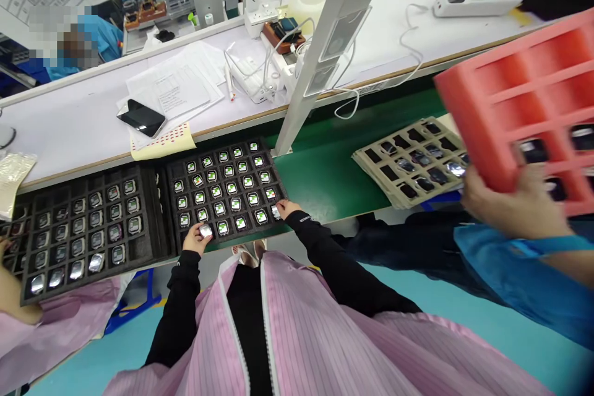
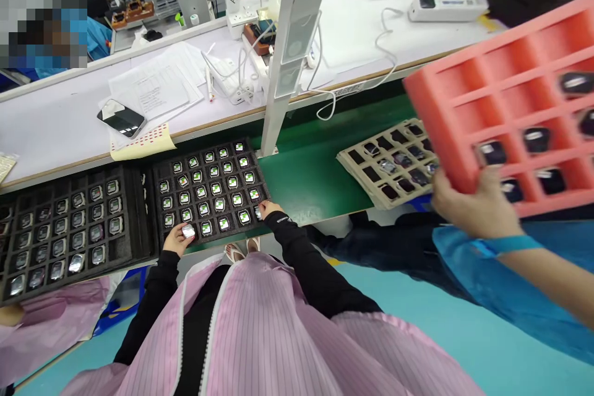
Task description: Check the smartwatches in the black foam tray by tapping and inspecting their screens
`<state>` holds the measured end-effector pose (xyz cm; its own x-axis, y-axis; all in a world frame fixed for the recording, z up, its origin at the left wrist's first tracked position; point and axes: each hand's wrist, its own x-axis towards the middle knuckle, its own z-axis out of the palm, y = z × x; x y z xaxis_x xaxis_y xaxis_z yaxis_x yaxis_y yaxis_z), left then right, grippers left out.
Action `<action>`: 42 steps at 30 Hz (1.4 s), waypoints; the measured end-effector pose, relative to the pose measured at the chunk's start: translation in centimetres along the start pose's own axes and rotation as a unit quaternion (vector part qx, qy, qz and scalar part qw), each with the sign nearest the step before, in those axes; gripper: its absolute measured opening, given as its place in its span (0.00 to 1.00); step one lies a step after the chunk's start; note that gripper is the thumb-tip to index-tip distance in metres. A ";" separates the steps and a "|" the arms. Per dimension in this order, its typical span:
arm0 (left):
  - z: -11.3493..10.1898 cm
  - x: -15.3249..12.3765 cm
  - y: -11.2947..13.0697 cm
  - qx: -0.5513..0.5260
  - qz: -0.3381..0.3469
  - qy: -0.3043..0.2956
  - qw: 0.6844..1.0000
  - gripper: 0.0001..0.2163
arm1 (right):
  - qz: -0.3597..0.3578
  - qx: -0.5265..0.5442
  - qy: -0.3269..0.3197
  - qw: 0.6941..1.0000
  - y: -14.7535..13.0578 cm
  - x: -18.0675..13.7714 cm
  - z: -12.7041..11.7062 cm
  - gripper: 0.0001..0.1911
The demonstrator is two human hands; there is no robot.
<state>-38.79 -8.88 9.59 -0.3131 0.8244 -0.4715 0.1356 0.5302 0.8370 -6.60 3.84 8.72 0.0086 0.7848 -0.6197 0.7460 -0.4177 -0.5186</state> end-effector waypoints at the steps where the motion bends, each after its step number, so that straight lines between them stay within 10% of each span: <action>1: 0.0 -0.3 0.7 -0.011 0.001 0.000 1.000 0.30 | 0.002 0.027 -0.006 1.000 0.1 0.0 -0.3 0.07; 9: 2.4 -3.4 10.8 -0.095 0.043 -0.073 0.992 0.34 | 0.005 0.297 -0.073 0.952 -1.4 -2.6 -2.2 0.13; 20: 7.4 -7.7 21.7 -0.170 0.175 -0.127 0.961 0.27 | -0.178 0.487 -0.197 0.832 -8.2 -8.9 -7.7 0.26; 33: 8.8 -8.5 22.5 -0.187 0.217 -0.035 0.957 0.19 | -0.224 0.472 -0.191 0.831 -10.0 -10.7 -9.6 0.27; 42: 10.1 -9.3 22.2 -0.196 0.219 -0.075 0.953 0.16 | -0.243 0.462 -0.192 0.831 -9.2 -11.2 -11.0 0.25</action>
<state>-23.34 -2.75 29.78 -0.1652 0.9842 -0.0630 -0.1477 0.0385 0.9883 -6.26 3.94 26.91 -0.4903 0.8333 -0.2554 -0.2315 -0.4071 -0.8836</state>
